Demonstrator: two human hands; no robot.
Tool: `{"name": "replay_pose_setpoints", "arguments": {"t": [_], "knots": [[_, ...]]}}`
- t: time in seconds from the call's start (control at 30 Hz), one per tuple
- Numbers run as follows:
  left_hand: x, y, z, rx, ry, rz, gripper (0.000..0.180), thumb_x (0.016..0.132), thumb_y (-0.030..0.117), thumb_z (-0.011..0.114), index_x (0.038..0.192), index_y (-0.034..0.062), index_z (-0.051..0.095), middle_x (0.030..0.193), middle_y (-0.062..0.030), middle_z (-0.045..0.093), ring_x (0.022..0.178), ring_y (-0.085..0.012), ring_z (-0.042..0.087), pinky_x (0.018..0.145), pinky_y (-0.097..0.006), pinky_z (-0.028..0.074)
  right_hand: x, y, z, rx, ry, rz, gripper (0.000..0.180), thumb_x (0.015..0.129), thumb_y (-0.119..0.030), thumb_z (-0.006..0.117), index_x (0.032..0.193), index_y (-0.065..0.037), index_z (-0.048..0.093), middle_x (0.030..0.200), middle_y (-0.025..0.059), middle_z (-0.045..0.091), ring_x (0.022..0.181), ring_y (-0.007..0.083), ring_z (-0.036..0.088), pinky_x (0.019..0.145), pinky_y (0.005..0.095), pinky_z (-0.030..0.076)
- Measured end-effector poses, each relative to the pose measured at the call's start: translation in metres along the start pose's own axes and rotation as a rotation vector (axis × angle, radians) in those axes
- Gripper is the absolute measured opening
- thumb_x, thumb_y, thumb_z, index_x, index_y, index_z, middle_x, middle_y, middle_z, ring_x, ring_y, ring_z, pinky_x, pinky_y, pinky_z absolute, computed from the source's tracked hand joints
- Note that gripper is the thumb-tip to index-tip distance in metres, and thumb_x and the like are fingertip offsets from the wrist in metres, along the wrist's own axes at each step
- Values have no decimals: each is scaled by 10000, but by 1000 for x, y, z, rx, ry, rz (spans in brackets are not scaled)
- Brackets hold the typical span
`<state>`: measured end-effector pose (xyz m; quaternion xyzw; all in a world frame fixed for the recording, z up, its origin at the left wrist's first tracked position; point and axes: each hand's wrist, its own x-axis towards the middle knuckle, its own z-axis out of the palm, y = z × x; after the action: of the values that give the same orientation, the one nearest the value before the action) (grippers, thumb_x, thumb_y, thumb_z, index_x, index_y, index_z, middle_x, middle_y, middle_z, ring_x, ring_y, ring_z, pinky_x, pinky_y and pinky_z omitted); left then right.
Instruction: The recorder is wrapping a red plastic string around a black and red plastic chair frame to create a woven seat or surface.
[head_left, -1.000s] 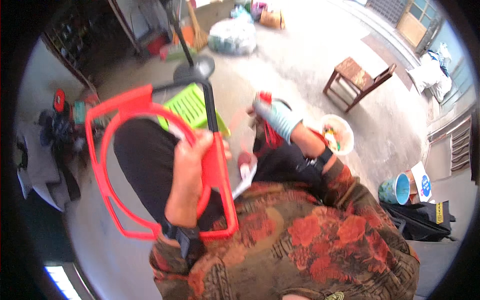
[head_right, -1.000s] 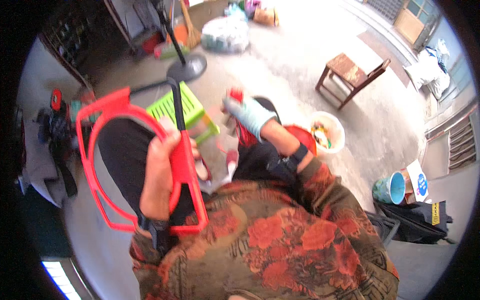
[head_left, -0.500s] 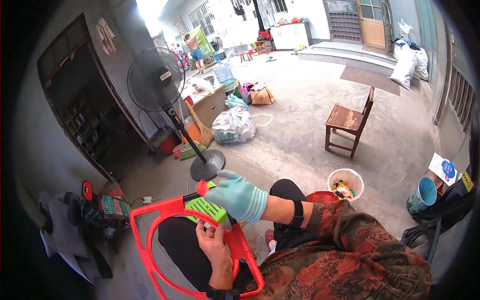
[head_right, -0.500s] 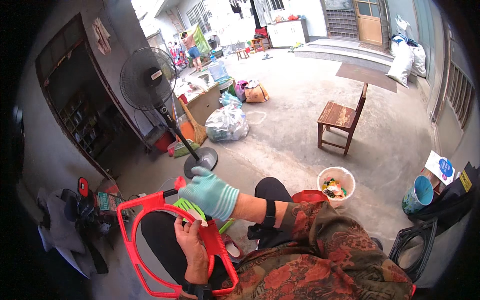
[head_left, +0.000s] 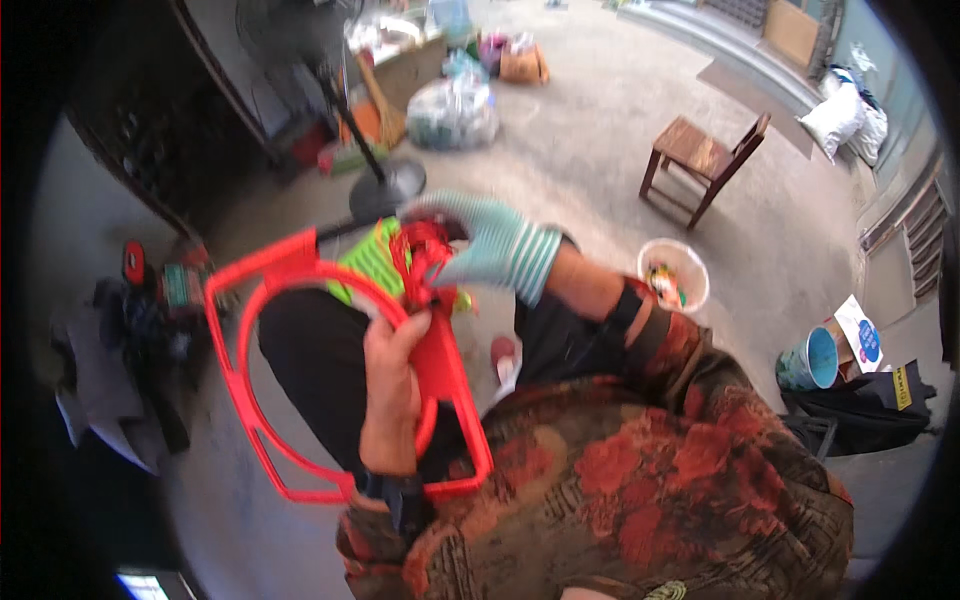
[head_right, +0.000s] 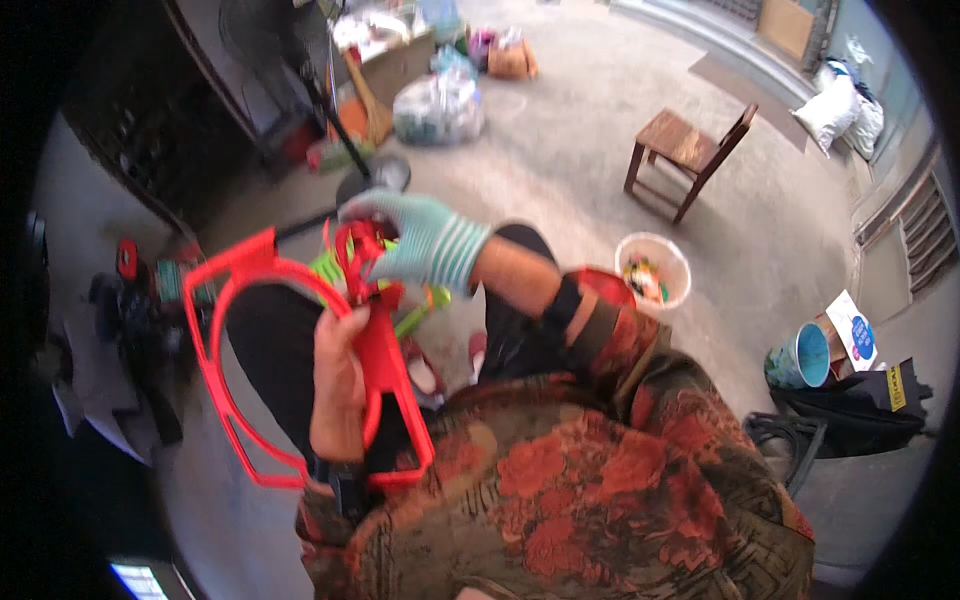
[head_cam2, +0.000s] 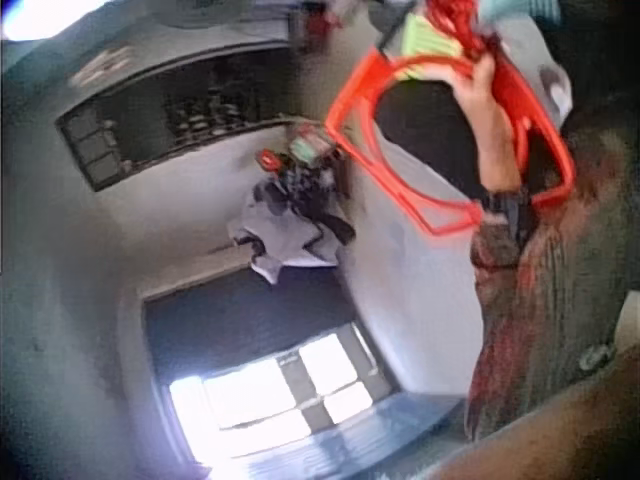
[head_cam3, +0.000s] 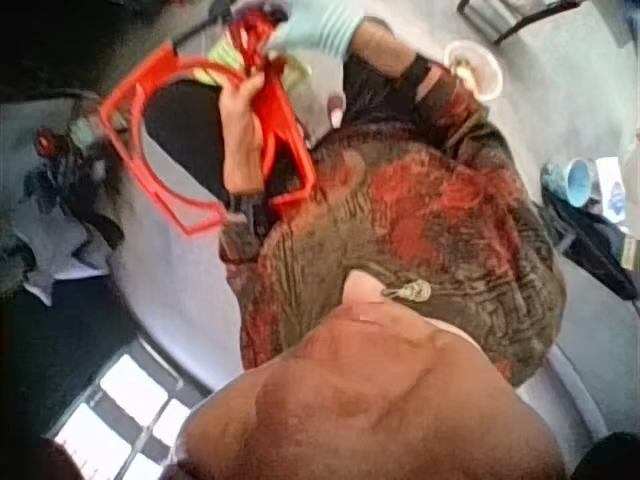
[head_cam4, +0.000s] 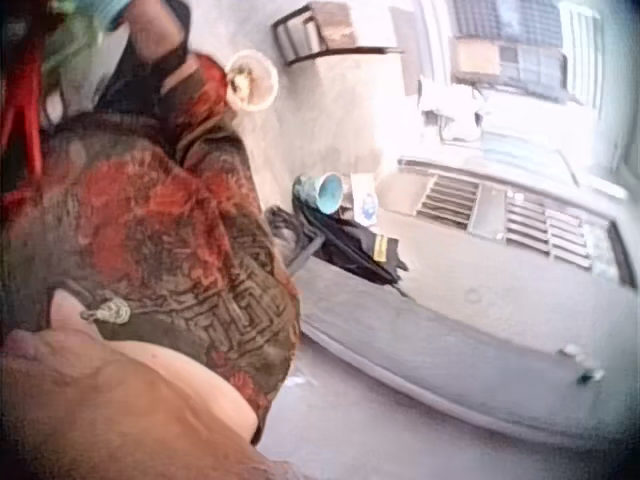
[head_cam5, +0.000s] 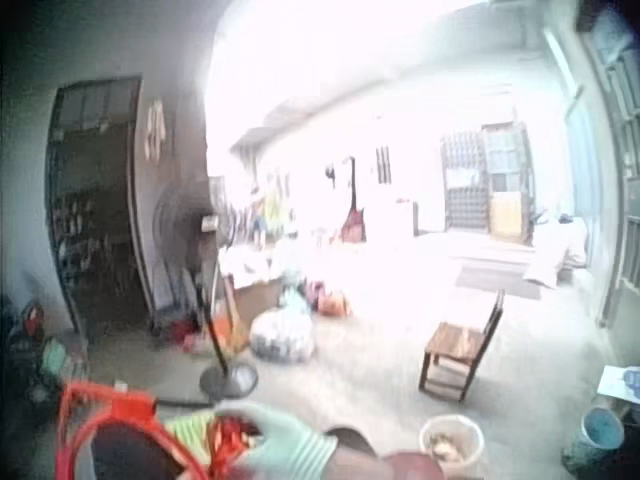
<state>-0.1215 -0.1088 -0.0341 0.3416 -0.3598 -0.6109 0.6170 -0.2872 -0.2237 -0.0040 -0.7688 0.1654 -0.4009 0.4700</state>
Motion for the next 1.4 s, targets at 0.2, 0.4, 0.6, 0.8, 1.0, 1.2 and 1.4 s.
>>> {"name": "replay_pose_setpoints", "arguments": {"t": [0.2, 0.4, 0.6, 0.8, 1.0, 1.2, 1.4], "knots": [[-3, -4, -7, -23, 136, -68, 207, 906, 105, 592, 1097, 24, 599, 996, -62, 662, 839, -136, 644, 714, -271, 521, -16, 21, -33, 323, 206, 35, 388, 867, -82, 613, 1242, -22, 529, 1205, 118, 584, 1117, 228, 576, 932, 347, 479], [-5, -9, -10, -47, 133, -46, 232, 912, 133, 585, 1104, 5, 605, 1011, -100, 674, 821, -163, 661, 775, -290, 537, -48, 29, 10, -174, 61, 220, 312, 915, -311, 593, 996, -21, 674, 908, 64, 692, 839, 146, 652, 791, 293, 507], [-8, -5, 5, 38, 99, -33, 241, 906, 114, 590, 1122, 8, 574, 954, -102, 675, 804, -164, 660, 754, -269, 538, -45, 37, 21, 303, 244, 454, 318, 855, -341, 672, 940, -35, 680, 831, 19, 658, 779, 92, 590, 731, 268, 478], [-10, -6, -9, 31, 117, -87, 240, 888, 93, 619, 1106, 2, 574, 922, -84, 662, 794, -125, 641, 722, -236, 526, -97, 2, -37, 1061, 444, 21, 277, 913, -236, 554, 1085, -20, 532, 1033, 98, 635, 948, 170, 618, 879, 352, 471], [-10, 1, -6, 2, 124, -45, 252, 872, 61, 622, 1110, 3, 562, 975, -76, 647, 859, -142, 644, 764, -246, 533, -185, 11, -117, 1164, 161, 103, 247, 964, -302, 515, 1022, -61, 525, 725, -27, 481, 538, 12, 470, 596, 224, 463], [-5, -4, -7, -12, 84, -54, 214, 876, 43, 608, 1084, 23, 560, 966, -76, 643, 864, -150, 650, 760, -247, 539, -191, 62, -111, 755, 842, 457, 234, 876, -218, 666, 1010, -42, 592, 757, -17, 552, 607, 65, 507, 588, 218, 452], [-7, -7, -7, -11, 111, -86, 162, 884, 34, 601, 1041, 39, 561, 945, -78, 649, 837, -157, 661, 727, -249, 549, -82, 5, 7, 466, 180, 631, 408, 898, -302, 590, 1220, -54, 565, 748, 57, 635, 546, 91, 564, 513, 232, 476]]}}
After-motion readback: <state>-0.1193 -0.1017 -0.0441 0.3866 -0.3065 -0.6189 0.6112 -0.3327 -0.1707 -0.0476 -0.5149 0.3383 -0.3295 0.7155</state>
